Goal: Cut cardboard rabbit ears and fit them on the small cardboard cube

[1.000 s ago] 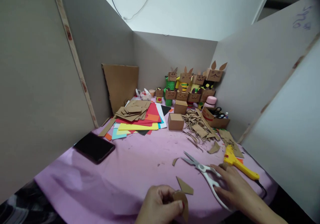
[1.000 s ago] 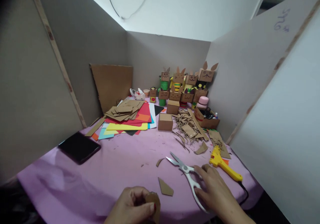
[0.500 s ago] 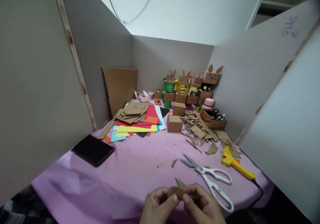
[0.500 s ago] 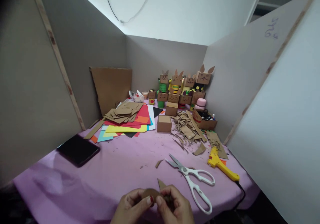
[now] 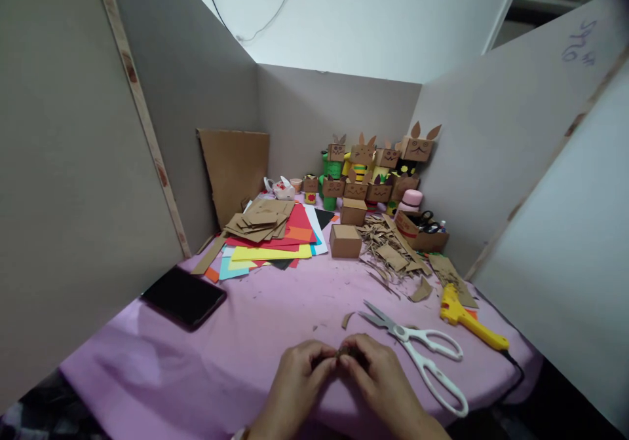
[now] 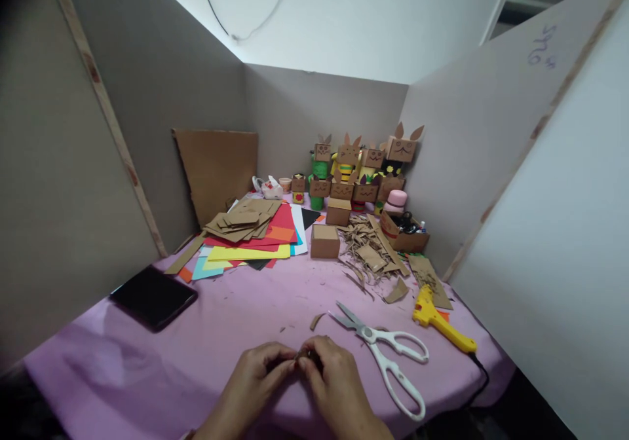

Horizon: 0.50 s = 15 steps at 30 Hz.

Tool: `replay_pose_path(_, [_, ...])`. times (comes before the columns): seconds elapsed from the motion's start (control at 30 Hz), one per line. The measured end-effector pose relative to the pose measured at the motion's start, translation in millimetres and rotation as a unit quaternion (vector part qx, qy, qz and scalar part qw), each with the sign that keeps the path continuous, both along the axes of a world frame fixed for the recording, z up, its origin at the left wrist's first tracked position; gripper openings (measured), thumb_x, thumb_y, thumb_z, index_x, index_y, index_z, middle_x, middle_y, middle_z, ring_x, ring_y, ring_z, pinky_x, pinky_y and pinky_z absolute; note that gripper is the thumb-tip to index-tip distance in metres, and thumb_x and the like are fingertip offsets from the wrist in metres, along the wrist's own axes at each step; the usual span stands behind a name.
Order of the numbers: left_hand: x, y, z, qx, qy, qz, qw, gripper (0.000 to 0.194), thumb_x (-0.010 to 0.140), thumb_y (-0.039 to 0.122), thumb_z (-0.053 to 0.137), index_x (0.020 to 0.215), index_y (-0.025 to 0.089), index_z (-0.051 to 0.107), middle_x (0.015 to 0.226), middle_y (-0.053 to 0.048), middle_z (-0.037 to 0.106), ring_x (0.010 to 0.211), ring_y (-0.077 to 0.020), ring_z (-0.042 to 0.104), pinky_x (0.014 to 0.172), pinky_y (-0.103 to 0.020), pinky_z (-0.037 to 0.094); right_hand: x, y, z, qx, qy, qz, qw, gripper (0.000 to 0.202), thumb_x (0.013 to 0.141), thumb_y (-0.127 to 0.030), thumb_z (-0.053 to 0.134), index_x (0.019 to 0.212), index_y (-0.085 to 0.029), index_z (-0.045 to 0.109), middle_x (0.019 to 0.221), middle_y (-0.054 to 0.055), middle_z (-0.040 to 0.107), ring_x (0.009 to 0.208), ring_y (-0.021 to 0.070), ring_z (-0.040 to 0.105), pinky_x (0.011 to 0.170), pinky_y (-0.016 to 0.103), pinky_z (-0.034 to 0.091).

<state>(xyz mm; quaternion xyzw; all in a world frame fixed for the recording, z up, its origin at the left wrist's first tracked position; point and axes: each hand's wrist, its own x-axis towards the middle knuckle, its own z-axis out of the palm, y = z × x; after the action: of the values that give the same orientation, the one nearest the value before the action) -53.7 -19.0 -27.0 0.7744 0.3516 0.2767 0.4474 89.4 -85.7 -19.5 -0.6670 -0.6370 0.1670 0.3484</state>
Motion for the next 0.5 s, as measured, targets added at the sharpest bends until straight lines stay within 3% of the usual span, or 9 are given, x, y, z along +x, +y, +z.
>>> replay_pose_path(0.3, [-2, 1, -4.2, 0.031, -0.008, -0.005, 0.999, 0.018, 0.080, 0.026, 0.054, 0.077, 0.019, 0.070, 0.077, -0.005, 0.071, 0.073, -0.0178, 0.063, 0.068, -0.023, 0.044, -5, -6, -6.6, -0.015, -0.011, -0.006, 1.000, 0.016, 0.083, -0.015, 0.048, 0.079, -0.018, 0.062, 0.078, 0.006, 0.069, 0.075, 0.0201, 0.063, 0.067, 0.029, 0.046])
replay_pose_path(0.4, [-3, 1, -4.9, 0.046, -0.014, 0.000, 0.999, 0.020, 0.082, 0.027, 0.051, 0.077, 0.020, 0.070, 0.077, -0.004, 0.071, 0.072, -0.0174, 0.062, 0.068, -0.023, 0.044, 8, -5, -8.2, -0.012, -0.015, -0.014, 1.000, 0.022, 0.080, -0.012, 0.049, 0.097, -0.016, 0.061, 0.087, 0.007, 0.071, 0.079, 0.0197, 0.065, 0.072, 0.030, 0.049])
replay_pose_path(0.5, [-3, 0, -3.7, 0.039, -0.017, 0.006, 0.999, 0.019, 0.082, 0.026, 0.052, 0.076, 0.020, 0.069, 0.077, -0.004, 0.070, 0.072, -0.0175, 0.062, 0.067, -0.022, 0.043, 26, -4, -7.3, 0.007, -0.036, -0.063, 0.997, 0.040, 0.080, -0.009, 0.045, 0.120, -0.011, 0.050, 0.113, 0.015, 0.064, 0.103, 0.0233, 0.059, 0.091, 0.039, 0.045])
